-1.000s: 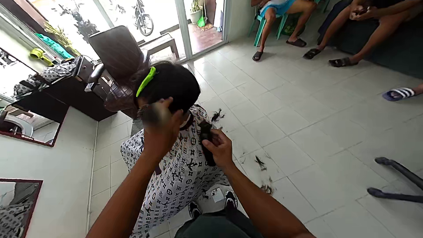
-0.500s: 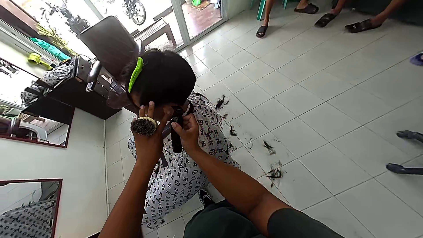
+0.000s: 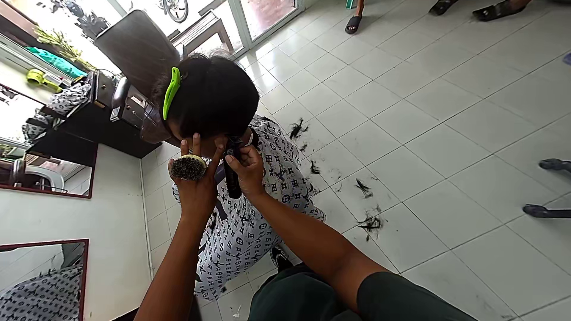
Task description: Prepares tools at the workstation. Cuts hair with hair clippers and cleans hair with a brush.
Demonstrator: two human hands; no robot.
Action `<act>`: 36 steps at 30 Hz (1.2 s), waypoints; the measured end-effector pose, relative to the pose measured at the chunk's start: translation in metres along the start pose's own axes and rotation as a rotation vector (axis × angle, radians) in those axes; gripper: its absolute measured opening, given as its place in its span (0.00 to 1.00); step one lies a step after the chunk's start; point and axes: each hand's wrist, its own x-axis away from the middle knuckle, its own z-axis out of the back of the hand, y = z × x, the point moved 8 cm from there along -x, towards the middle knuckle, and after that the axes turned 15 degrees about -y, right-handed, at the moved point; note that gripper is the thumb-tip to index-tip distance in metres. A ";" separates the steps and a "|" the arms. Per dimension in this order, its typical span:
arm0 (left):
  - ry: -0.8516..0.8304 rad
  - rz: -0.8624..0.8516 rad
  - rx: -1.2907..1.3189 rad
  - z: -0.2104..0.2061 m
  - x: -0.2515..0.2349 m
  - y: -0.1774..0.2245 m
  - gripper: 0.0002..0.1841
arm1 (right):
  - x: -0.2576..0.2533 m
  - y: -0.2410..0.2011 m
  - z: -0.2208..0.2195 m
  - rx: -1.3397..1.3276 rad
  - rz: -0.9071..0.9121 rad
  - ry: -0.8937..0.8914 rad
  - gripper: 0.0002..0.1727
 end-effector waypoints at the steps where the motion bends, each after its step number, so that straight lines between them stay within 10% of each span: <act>1: 0.002 0.000 -0.001 -0.001 0.000 0.000 0.43 | 0.000 0.000 -0.001 -0.006 0.004 -0.004 0.13; 36: -0.012 -0.003 0.000 -0.004 0.000 -0.002 0.39 | -0.004 -0.004 -0.004 0.087 -0.025 -0.116 0.17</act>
